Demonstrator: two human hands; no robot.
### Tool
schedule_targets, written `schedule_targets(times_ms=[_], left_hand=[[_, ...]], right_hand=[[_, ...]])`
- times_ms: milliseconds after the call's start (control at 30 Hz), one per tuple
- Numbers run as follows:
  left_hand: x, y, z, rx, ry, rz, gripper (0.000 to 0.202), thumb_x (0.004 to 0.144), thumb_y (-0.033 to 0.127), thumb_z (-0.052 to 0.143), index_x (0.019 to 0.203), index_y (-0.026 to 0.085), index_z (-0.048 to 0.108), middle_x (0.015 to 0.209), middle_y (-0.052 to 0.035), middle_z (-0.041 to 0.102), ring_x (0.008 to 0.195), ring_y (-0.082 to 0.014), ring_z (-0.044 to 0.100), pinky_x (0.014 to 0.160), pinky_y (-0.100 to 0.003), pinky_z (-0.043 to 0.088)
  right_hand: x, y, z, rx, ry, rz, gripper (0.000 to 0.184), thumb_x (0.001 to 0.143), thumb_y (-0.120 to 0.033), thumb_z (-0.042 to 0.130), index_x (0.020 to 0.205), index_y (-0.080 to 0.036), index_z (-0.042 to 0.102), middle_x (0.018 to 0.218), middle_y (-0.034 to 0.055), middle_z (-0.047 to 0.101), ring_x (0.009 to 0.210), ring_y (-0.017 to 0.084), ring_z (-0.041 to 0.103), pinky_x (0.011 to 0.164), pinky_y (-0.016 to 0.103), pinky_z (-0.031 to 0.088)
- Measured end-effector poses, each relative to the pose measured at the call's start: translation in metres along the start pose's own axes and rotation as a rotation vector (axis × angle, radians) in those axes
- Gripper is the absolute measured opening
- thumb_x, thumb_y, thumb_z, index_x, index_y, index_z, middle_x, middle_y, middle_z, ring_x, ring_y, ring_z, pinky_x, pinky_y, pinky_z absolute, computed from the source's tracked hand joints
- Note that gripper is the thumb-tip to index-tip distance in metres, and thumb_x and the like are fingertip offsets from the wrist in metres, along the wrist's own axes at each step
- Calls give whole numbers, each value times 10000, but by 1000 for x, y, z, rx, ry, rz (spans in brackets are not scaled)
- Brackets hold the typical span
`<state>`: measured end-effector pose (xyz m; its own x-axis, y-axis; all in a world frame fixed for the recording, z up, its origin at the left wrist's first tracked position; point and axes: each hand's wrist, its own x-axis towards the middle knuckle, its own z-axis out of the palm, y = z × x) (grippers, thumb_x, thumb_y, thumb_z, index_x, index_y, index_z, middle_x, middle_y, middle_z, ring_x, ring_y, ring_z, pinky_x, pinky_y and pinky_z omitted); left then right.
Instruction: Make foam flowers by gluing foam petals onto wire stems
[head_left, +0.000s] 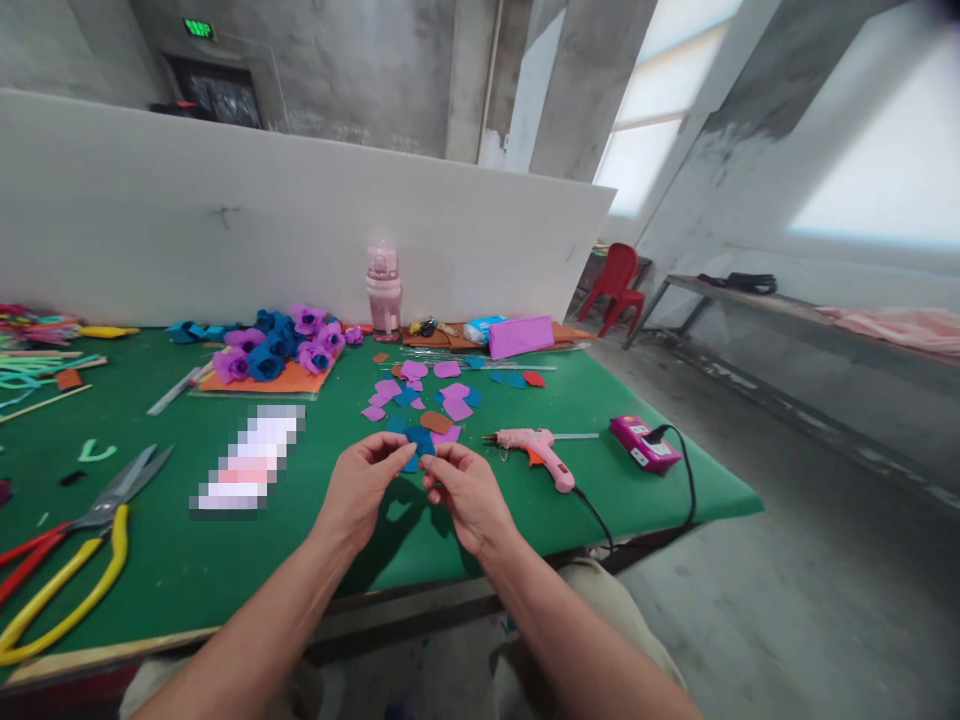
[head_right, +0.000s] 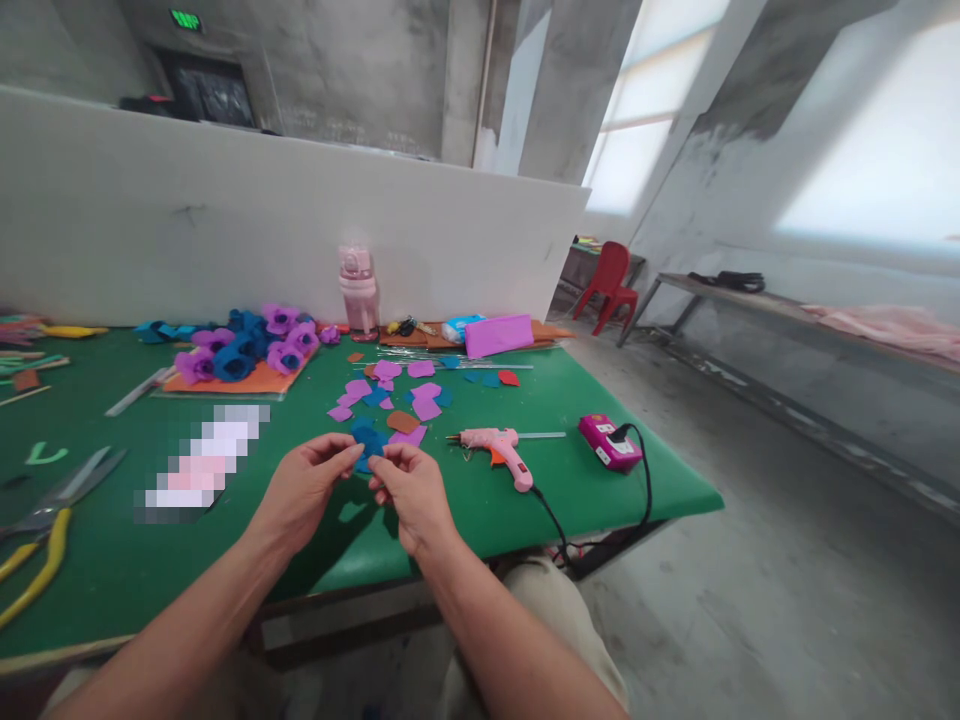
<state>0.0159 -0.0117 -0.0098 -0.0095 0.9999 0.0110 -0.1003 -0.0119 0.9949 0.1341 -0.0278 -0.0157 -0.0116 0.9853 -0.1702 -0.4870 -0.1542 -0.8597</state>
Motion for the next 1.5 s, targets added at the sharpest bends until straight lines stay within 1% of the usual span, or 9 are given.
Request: schedule_targets(times_ms=[200, 367, 667, 767, 933, 1100, 1267, 1367, 1500], left_hand=[[-1, 0, 0, -72, -95, -85, 292, 569, 387, 725, 729, 150, 662, 643, 5, 598, 553, -89, 456, 546, -212, 362], [-2, 0, 1, -76, -92, -90, 238, 554, 323, 746, 700, 149, 677, 620, 10, 599, 549, -83, 454, 539, -207, 353], [-1, 2, 1, -98, -136, -94, 185, 576, 308, 735, 620, 149, 652, 565, 28, 547, 548, -79, 424, 523, -199, 324], [-2, 2, 0, -72, -116, -76, 180, 586, 308, 728, 625, 150, 652, 566, 30, 551, 545, -78, 422, 522, -199, 322], [-1, -2, 1, -67, -54, -28, 188, 589, 310, 726, 640, 148, 645, 573, 34, 556, 540, -76, 425, 522, -198, 323], [-3, -2, 3, -64, 13, 23, 193, 579, 303, 736, 646, 153, 636, 598, 40, 570, 559, -77, 447, 553, -198, 342], [-4, 1, 1, -31, -89, -31, 221, 621, 346, 704, 709, 148, 661, 589, 32, 559, 550, -83, 436, 539, -204, 339], [-4, 3, 0, -9, -142, -19, 215, 649, 354, 680, 647, 142, 648, 559, 34, 518, 541, -82, 413, 518, -201, 326], [-4, 6, 0, -49, -156, -37, 202, 635, 332, 694, 600, 142, 633, 532, 38, 495, 535, -78, 396, 508, -195, 318]], right_hand=[[0, -6, -3, 82, -52, 84, 185, 534, -202, 713, 634, -133, 573, 488, -38, 522, 426, 41, 416, 374, 153, 265], [0, -9, -6, 86, -82, 102, 140, 552, -185, 693, 611, -124, 581, 450, -35, 515, 401, 35, 393, 369, 151, 249], [0, -9, -7, 113, -104, 118, 149, 539, -167, 696, 602, -123, 569, 478, -26, 532, 416, 36, 403, 366, 149, 239], [-1, -8, -5, 55, -84, 73, 150, 548, -180, 692, 619, -121, 573, 481, -29, 534, 404, 34, 403, 375, 153, 266], [-2, -3, -2, -119, -12, -106, 152, 595, -214, 667, 677, -132, 569, 497, -45, 529, 413, 46, 420, 393, 169, 307], [-2, 2, -2, -238, -10, -232, 145, 633, -226, 646, 725, -140, 575, 561, -42, 540, 439, 50, 430, 409, 181, 335], [-2, -3, -1, -103, -43, -147, 161, 603, -216, 660, 704, -127, 573, 597, -26, 552, 486, 58, 473, 409, 167, 337], [-3, -6, -2, -70, -60, -103, 185, 579, -208, 687, 684, -126, 559, 563, -34, 546, 467, 52, 469, 402, 158, 334], [-4, -5, -4, -27, -73, -55, 229, 556, -207, 719, 678, -135, 538, 517, -45, 540, 443, 50, 474, 393, 146, 335]])
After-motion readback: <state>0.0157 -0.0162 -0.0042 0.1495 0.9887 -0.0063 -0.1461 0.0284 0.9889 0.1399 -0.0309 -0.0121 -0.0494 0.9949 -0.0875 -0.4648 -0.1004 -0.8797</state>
